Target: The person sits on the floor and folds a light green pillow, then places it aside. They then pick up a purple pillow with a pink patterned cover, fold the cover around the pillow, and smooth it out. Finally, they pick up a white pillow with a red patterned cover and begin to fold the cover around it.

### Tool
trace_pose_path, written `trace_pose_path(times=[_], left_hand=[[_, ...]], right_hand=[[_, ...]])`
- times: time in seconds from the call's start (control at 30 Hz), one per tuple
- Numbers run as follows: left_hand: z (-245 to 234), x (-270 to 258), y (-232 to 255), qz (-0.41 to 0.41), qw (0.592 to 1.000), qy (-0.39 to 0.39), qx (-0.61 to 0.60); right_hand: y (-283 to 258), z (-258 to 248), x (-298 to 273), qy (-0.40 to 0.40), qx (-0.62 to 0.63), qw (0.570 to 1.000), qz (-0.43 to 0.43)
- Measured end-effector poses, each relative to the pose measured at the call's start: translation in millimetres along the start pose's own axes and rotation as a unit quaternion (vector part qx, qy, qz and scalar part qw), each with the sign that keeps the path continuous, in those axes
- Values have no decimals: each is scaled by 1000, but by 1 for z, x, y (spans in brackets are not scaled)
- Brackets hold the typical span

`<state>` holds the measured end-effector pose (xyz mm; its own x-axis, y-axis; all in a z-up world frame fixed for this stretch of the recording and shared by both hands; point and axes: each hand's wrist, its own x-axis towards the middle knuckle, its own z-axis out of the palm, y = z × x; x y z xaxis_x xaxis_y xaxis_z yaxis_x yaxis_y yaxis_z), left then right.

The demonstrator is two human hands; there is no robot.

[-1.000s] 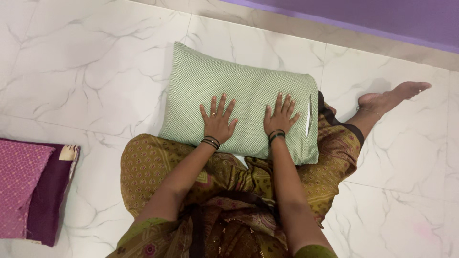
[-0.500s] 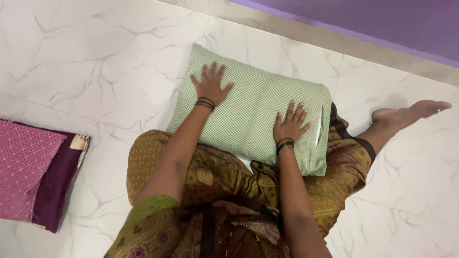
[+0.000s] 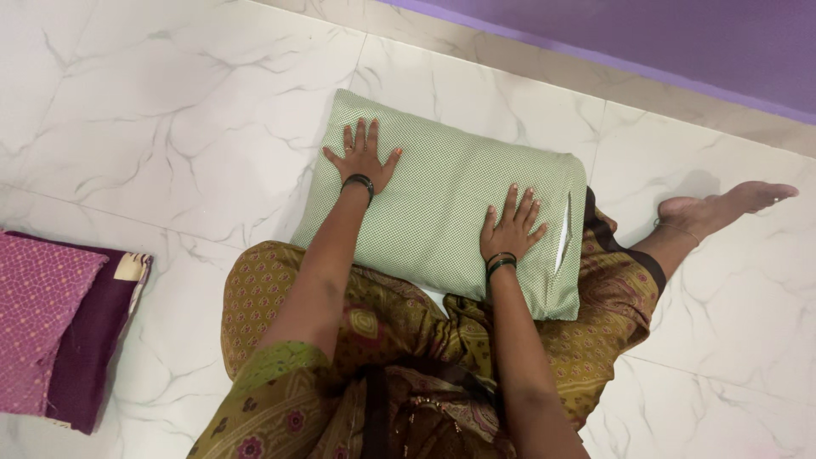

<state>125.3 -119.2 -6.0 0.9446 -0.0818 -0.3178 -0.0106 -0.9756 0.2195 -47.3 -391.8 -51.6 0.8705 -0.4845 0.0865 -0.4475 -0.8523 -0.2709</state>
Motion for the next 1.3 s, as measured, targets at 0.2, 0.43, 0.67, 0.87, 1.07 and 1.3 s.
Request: trace_pose_path(times=[0.2, 0.43, 0.67, 0.87, 1.07, 1.3], left_hand=[[18, -35, -20, 56, 997, 58, -22], [37, -108, -25, 20, 999, 40, -21], [54, -89, -19, 27, 995, 94, -2], [50, -92, -19, 28, 994, 105, -13], [62, -109, -27, 125, 968, 205, -67], [77, -144, 20, 249, 954, 167, 20]], right_hand=[[5, -2, -3, 3, 6, 1000, -9], [7, -5, -6, 9, 17, 1000, -10], [2, -5, -6, 19, 21, 1000, -2], [5, -1, -5, 25, 30, 999, -3], [-3, -2, -21, -2, 47, 999, 27], [-56, 4, -88, 20, 29, 996, -78]])
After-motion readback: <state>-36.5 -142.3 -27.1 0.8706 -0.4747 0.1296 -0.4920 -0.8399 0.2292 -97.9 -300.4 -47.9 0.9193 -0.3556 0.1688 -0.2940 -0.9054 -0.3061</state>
